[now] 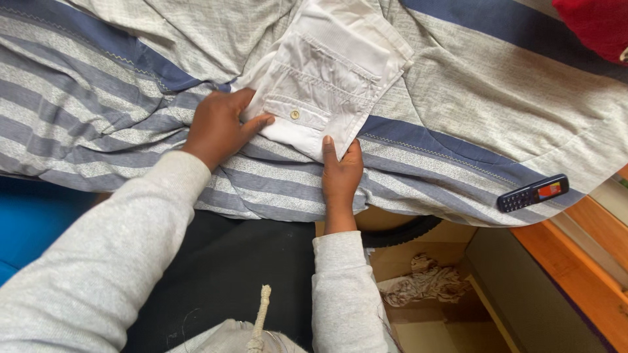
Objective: The person folds several garments on a bed, including white shorts, dark blue shorts, and green shorts. They smooth and align each item, then fold them into compact rectangles and place them in a neat stack.
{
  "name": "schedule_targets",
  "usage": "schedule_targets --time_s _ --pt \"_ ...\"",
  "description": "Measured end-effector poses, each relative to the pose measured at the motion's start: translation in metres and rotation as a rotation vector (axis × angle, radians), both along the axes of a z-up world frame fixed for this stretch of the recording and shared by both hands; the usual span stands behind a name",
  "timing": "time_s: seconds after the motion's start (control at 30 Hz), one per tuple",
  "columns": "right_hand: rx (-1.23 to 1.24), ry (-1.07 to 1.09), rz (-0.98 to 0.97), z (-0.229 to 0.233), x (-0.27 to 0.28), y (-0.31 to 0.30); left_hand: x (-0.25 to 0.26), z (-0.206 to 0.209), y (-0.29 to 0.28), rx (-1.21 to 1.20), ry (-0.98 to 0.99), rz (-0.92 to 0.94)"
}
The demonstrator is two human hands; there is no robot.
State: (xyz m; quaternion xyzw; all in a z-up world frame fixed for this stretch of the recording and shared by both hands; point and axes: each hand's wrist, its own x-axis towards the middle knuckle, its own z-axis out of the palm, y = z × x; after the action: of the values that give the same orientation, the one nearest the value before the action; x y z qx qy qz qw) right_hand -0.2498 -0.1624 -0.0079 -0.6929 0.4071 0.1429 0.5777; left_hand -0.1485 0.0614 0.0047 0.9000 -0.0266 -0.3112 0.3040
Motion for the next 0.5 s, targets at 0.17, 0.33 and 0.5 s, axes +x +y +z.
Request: schedule_targets --time_s 0.17,0.33,0.5 --pt "0.357 0.094 -0.207 -0.008 0.018 -0.019 0.008 0.004 -0.001 -0.051 -0.029 0.035" --pt "0.521 0.108 -0.276 -0.021 0.049 -0.049 0.052 -0.014 -0.023 -0.199 0.034 0.079" --pt "0.590 0.008 -0.388 -0.029 0.081 -0.054 0.091 -0.033 -0.057 -0.409 -0.013 0.211"
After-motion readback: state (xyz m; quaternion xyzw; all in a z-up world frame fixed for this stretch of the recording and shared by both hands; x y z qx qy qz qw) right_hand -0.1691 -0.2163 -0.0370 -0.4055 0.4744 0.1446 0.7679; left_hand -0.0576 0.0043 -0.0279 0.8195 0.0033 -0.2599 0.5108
